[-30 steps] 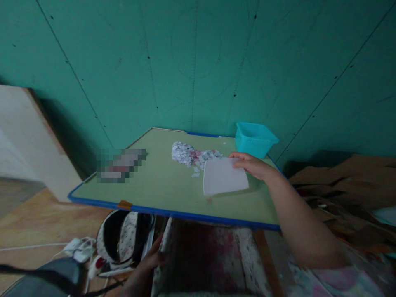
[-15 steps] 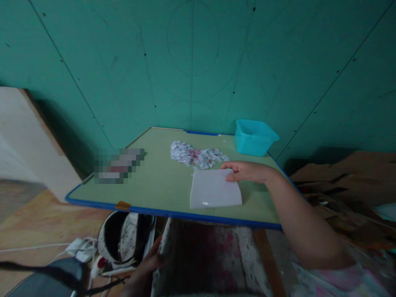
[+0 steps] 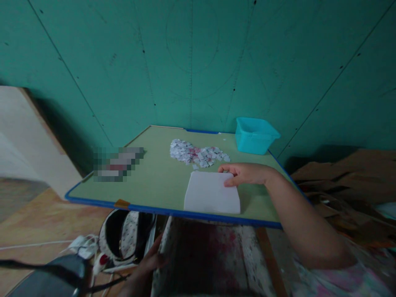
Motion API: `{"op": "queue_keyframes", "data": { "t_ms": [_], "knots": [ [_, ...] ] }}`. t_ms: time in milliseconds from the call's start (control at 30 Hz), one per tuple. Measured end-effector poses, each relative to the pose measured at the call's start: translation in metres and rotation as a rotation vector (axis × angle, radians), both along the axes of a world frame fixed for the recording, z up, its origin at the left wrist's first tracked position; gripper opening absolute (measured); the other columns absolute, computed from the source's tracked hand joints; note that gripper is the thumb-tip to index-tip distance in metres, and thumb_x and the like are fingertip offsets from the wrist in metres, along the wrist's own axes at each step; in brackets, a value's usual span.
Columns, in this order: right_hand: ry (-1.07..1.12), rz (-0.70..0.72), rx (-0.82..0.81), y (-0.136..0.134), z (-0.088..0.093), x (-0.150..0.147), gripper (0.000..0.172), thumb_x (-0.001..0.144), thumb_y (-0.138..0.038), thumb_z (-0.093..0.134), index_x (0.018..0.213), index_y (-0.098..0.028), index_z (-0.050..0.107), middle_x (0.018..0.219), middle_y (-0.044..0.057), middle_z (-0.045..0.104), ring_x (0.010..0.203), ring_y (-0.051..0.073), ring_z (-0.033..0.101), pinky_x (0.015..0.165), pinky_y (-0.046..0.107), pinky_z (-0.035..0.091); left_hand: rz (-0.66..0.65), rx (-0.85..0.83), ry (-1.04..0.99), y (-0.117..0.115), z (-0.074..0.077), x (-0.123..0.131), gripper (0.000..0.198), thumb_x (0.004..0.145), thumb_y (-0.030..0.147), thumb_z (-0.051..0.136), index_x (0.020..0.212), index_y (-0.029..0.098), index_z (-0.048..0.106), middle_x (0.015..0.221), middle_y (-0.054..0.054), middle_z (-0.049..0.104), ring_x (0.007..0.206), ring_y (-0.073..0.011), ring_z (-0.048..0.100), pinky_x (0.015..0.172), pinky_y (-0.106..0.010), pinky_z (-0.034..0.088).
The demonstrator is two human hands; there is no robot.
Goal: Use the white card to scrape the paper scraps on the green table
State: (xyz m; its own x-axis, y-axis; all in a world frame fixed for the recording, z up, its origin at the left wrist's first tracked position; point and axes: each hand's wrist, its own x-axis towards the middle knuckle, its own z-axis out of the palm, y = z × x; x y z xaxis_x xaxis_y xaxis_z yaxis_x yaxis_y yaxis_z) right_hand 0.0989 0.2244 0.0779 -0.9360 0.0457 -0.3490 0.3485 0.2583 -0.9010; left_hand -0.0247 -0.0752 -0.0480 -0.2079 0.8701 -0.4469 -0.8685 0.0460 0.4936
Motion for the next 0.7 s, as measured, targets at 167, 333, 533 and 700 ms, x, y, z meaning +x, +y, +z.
{"op": "queue_keyframes", "data": {
  "t_ms": [167,333,533,700],
  "knots": [
    [-0.012,0.032,-0.001,-0.004,0.002,-0.001,0.031,0.066,-0.025,0.060,0.092,-0.016,0.044,0.083,-0.001,0.050,0.071,0.008,0.050,0.057,0.019,0.041,0.018,-0.002,0.041,0.002,0.002,0.001,0.041,0.073,0.000,0.048,0.100,0.029,0.057,0.088,0.008,0.071,0.082,-0.0114,0.063,0.072,-0.018,0.049],
    [0.010,0.057,0.011,-0.004,0.004,0.001,0.032,0.067,-0.026,0.060,0.093,-0.016,0.045,0.085,0.000,0.050,0.072,0.008,0.050,0.060,0.019,0.041,0.201,-0.071,0.005,0.003,-0.001,0.002,0.044,0.067,-0.006,0.053,0.095,0.028,0.058,0.079,0.010,0.073,0.074,-0.0068,0.065,0.065,-0.009,0.048],
    [0.160,-0.126,0.105,0.001,0.003,-0.001,0.033,0.068,-0.030,0.058,0.096,-0.018,0.045,0.089,0.001,0.052,0.078,0.011,0.051,0.064,0.021,0.042,0.066,-0.013,-0.071,0.007,0.017,0.006,0.039,0.066,0.000,0.054,0.097,0.024,0.058,0.067,0.004,0.071,0.062,-0.0138,0.065,0.057,-0.019,0.052],
    [0.240,-0.398,0.186,0.009,-0.002,-0.008,0.032,0.071,-0.027,0.054,0.100,-0.019,0.045,0.092,0.003,0.055,0.077,0.013,0.052,0.062,0.022,0.041,0.087,-0.067,-0.112,0.008,0.027,0.004,0.045,0.063,-0.005,0.052,0.097,0.024,0.056,0.067,0.005,0.070,0.066,-0.0113,0.064,0.065,-0.017,0.049]
  ]
}}
